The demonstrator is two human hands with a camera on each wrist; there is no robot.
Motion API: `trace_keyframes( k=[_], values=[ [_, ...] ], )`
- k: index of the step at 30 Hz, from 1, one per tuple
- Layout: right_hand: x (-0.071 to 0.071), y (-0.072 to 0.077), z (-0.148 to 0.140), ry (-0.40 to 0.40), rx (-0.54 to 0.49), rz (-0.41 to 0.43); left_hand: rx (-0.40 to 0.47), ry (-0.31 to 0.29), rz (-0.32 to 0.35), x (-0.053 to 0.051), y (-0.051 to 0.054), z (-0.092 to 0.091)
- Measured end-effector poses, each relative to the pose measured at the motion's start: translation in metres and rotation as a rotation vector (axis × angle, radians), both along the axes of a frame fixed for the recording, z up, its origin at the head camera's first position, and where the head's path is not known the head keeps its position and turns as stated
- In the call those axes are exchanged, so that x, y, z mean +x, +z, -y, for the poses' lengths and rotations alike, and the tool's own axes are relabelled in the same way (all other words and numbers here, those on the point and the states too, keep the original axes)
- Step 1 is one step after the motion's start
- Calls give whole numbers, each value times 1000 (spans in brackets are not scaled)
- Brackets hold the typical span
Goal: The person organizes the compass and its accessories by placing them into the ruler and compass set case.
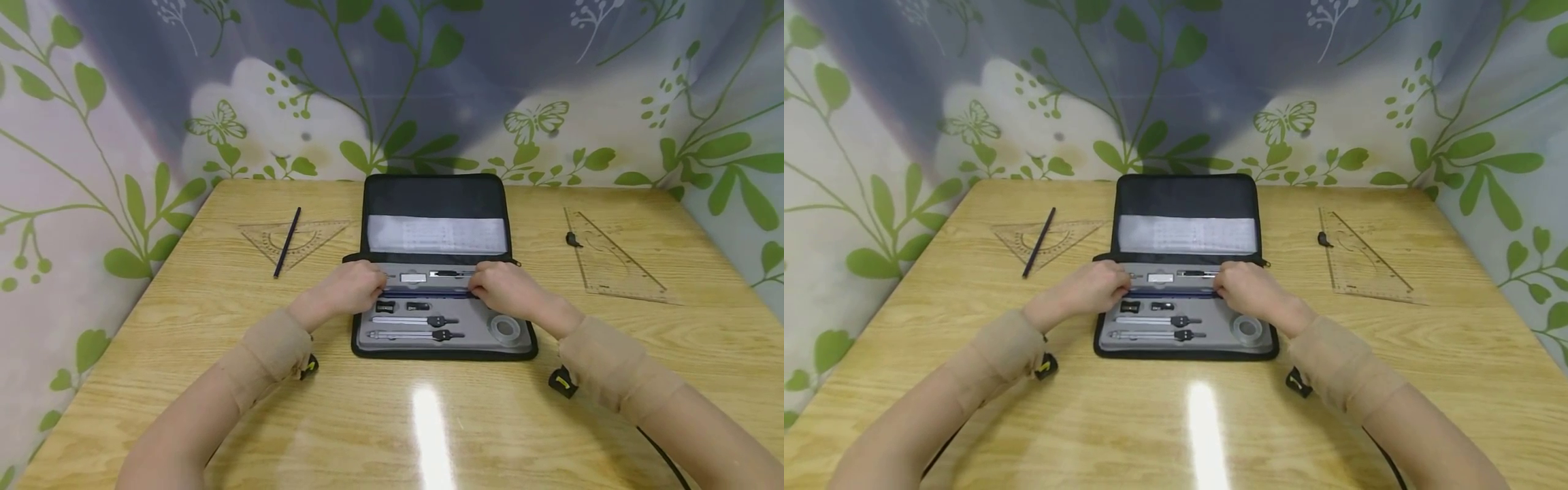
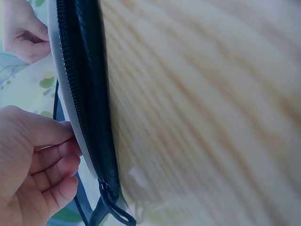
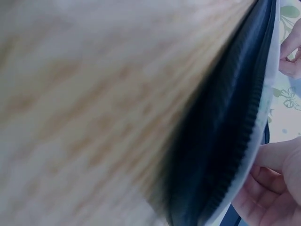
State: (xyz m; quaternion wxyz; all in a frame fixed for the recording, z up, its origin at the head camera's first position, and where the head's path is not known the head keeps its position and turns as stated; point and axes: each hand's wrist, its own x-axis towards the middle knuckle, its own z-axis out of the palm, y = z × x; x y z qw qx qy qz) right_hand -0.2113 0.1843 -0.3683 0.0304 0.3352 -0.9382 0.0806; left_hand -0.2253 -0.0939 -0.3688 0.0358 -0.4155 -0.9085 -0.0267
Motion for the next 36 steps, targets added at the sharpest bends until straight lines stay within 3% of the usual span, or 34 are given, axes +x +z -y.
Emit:
trace_keyframes(
  k=[9,19,26,31,34,36],
  values=[
    [-2,4,10,78,69,-83,-13,23,23,1,6,3],
    [-3,3,14,96,82,-79,-95,95,104,6,10,3],
    [-5,7,11,58,63,-41,-57,98,37,4,9,1],
    [-2,8,5,9,76,-9,38,77,-18,3,6,5],
    [1,7,2,10,73,10,121,147,-43,3,6,14],
    [3,6,1,20,72,19,159,264,-47,2,8,24]
  ],
)
